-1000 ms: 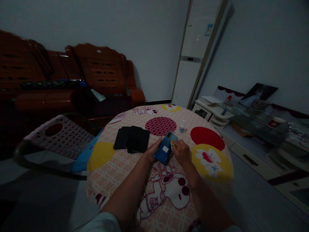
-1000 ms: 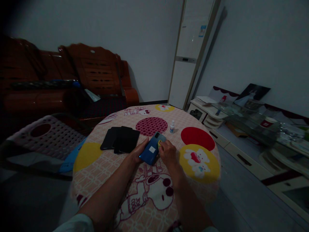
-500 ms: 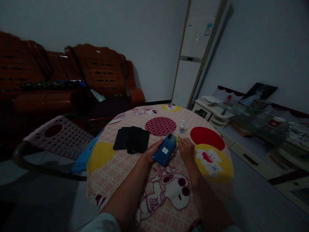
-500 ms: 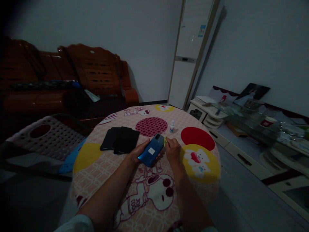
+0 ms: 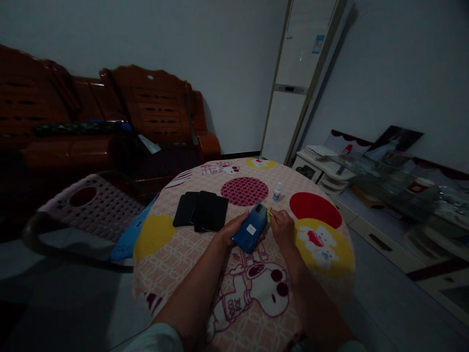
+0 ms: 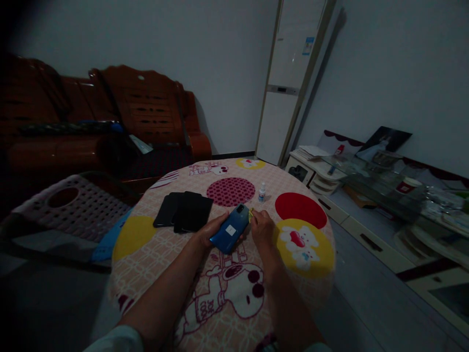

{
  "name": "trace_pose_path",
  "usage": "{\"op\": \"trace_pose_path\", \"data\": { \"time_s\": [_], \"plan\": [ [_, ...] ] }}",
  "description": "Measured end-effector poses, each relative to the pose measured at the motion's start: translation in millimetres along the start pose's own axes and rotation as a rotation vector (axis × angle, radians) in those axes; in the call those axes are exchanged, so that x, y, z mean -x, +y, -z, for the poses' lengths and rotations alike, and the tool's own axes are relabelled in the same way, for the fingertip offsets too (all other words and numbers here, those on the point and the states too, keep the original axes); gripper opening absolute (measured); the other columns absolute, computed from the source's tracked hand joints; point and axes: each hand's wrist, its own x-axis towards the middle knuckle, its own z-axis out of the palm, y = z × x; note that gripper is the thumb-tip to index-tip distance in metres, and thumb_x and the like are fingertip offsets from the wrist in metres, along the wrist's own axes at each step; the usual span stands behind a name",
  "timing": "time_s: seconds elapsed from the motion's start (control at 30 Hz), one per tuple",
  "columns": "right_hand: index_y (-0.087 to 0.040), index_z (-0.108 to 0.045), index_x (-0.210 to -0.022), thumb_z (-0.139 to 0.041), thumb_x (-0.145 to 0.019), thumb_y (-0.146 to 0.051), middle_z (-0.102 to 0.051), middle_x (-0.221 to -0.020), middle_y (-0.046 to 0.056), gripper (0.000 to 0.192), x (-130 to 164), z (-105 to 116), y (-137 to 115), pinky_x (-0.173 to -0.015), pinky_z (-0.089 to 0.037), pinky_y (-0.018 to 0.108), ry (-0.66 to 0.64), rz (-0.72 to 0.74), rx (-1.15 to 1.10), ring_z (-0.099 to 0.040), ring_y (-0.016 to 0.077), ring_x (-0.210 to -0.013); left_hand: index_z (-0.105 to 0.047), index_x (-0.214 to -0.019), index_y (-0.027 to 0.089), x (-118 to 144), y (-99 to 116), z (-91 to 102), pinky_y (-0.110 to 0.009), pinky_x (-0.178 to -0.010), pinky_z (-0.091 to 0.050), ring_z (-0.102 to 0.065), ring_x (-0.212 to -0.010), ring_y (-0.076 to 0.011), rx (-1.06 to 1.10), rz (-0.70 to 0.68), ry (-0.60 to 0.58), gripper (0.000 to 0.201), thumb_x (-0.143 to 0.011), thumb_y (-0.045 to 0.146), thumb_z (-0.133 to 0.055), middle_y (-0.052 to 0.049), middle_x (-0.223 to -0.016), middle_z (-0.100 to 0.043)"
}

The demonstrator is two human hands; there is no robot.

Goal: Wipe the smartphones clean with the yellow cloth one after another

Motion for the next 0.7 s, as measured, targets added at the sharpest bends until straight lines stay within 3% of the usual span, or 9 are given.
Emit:
{"op": "trace_pose_path", "data": {
  "time_s": [0.17, 0.4, 0.6, 0.7],
  "plan": [
    [-0.017, -0.069, -0.096, -0.047, -0.085, -0.013, -0.055, -0.076, 0.004, 0.026, 1.4, 0.4, -5.4, -0.065, -0.040, 0.024, -0.042, 0.017, 0.073, -0.053, 0.0146, -0.069, -0.057, -0.115, 0.006, 1.1, -3.3, -4.6, -0.036, -0.067, -0.052, -0.069, -0.073, -0.0264, -0.074, 0.008, 0.043, 0.059, -0.088, 0.057, -0.041, -0.019, -0.088, -0.069],
    [-0.019, -0.069, -0.096, -0.047, -0.083, -0.011, -0.056, -0.077, 0.004, 0.027, 7.4, -7.7, -26.0, -0.067, -0.042, 0.024, -0.162, 0.221, -0.057, -0.054, 0.0144, -0.071, -0.062, -0.100, 0.012, -4.2, -4.9, -0.4, -0.033, -0.063, -0.053, -0.067, -0.061, -0.0215, -0.075, -0.091, 0.221, 0.044, -0.085, 0.052, -0.052, -0.011, -0.075, -0.069],
    [-0.018, -0.070, -0.092, -0.048, -0.081, -0.011, -0.056, -0.074, 0.003, 0.025, 4.5, -4.3, -17.2, -0.063, -0.040, 0.023, -0.106, 0.119, 0.030, -0.052, 0.0138, -0.066, -0.064, -0.100, 0.008, -5.5, -2.8, 3.8, -0.034, -0.067, -0.053, -0.068, -0.066, -0.0231, -0.051, -0.007, 0.058, 0.059, -0.087, 0.060, -0.039, -0.017, -0.079, -0.070],
    [-0.018, -0.070, -0.088, -0.049, -0.080, -0.010, -0.055, -0.072, 0.003, 0.024, 4.9, -3.3, -15.4, -0.061, -0.039, 0.023, -0.127, 0.138, 0.025, -0.052, 0.0133, -0.064, -0.063, -0.102, 0.008, -5.5, -1.9, 3.2, -0.035, -0.068, -0.053, -0.068, -0.067, -0.0233, -0.033, -0.041, 0.106, 0.059, -0.088, 0.059, -0.038, -0.016, -0.080, -0.070]
  ]
}}
